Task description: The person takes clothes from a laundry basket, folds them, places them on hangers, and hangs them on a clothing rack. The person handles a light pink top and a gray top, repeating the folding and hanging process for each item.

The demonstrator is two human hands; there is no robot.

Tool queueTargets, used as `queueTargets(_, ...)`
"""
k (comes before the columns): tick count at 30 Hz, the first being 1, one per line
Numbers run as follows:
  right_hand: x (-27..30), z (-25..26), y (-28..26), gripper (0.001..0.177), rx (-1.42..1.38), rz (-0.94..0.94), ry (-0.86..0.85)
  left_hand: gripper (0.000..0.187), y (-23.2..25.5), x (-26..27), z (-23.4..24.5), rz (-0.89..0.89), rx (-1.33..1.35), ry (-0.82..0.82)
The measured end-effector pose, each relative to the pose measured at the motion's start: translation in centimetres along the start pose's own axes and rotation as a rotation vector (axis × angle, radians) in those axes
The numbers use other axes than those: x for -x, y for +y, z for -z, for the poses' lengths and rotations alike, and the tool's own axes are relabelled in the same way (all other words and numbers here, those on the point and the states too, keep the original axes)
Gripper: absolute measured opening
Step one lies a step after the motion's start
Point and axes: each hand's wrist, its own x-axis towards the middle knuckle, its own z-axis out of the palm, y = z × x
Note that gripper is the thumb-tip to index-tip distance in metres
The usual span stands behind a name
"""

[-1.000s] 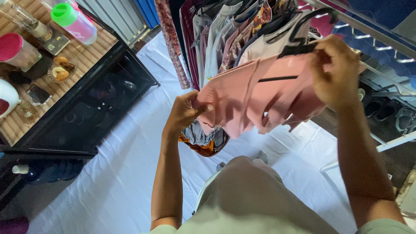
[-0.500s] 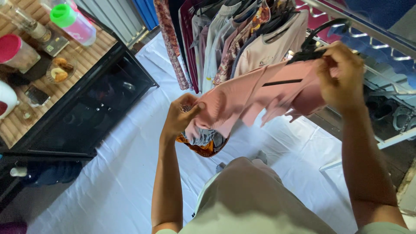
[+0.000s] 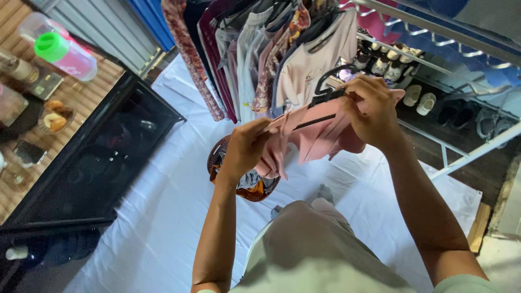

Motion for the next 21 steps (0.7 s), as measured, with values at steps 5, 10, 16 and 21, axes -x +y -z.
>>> queueTargets(5, -0.1, 2.0, 0.2, 0.037, -0.017, -0.175, -0.027, 0.017, 1.3, -0.7, 1.6, 0.086, 0.07, -0.015)
queueTargets(10, 2.4, 3.8, 4.8, 0.053, -0.086, -0.168, -0.148, 0.03, -1.4, -0.3, 4.3, 0.054, 0.25, 0.073)
queueTargets(16, 5.3, 3.8, 7.1, 0.028, -0.386, -0.468, -0.187, 0.03, 0.4, 0.1, 7.2, 0.104, 0.174, 0.174)
queueTargets(21, 4.2, 5.3, 6.2, 0.048, -0.362, -0.45, -0.183, 0.033, -0.8, 1.0, 8.2, 0.141, 0.162, 0.237)
